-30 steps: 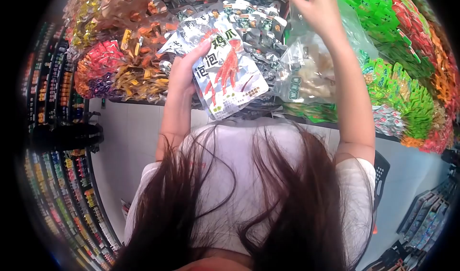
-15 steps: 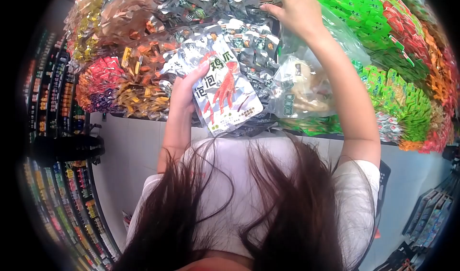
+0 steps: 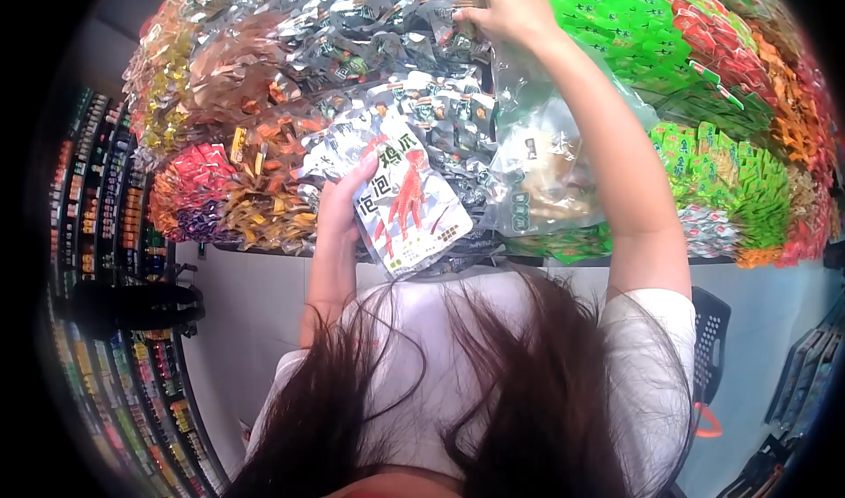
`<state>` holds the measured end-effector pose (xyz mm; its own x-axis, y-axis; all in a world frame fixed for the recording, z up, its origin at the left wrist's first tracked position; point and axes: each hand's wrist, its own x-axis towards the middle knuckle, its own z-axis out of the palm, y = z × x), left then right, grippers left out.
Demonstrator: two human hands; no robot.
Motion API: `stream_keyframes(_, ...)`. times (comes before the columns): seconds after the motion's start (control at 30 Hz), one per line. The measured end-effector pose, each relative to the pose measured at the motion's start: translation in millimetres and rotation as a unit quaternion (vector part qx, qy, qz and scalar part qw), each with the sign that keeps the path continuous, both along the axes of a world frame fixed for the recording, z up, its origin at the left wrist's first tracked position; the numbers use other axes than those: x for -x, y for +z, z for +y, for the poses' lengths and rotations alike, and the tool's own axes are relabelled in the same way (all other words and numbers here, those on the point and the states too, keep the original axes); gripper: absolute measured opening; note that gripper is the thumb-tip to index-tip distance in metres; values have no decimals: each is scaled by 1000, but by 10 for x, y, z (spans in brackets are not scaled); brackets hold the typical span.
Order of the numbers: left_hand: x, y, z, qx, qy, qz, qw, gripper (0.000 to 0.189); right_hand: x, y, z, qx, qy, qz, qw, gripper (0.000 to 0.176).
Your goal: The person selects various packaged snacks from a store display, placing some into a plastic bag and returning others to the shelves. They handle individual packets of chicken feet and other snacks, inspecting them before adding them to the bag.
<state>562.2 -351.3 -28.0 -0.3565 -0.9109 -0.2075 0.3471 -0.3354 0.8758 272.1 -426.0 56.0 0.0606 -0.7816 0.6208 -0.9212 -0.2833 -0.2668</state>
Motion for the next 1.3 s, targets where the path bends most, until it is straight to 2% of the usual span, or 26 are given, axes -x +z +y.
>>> stream_keyframes(0.13,-21,-36,-4,-4,-8,-1,1000,38,2,40,0,-31,-9,-22,999,42)
stream_keyframes(0.2,-29,-48,-8,-2,-7,-6,1000,39,-12,-110,-46,-39,-35,12,999,42)
stream_keyframes(0.3,-33,-62,1,-10,5,-5,1000,40,-103,-243,106,134,-2,74,988,37)
stream_keyframes(0.43,-2,10,12,-3,11,-10,1000,40,-87,-340,193,92,-5,101,991,37)
stream_keyframes(0.53,-1,-26,-1,1,11,-1,1000,40,-58,-359,196,149,14,163,975,36)
stream_keyframes(0.6,-1,-27,5,-4,8,-6,1000,40,-45,-340,174,97,3,179,979,36)
stream_keyframes(0.7,-8,-34,12,2,2,-2,1000,40,17,-266,54,71,13,126,989,35)
stream_keyframes(0.83,2,-25,36,11,6,-3,1000,39,139,-92,-101,24,31,114,993,35)
stream_keyframes(0.97,1,-30,47,7,17,-16,1000,39,185,-45,-129,49,46,130,989,34)
stream_keyframes(1.07,-12,-60,34,6,23,-7,1000,39,220,-5,-134,57,57,82,993,33)
stream_keyframes(1.13,-25,-81,27,0,16,-17,1000,39,198,74,-114,-5,39,108,993,32)
stream_keyframes(1.3,16,-24,43,1,6,-10,1000,38,288,22,-153,46,70,77,993,31)
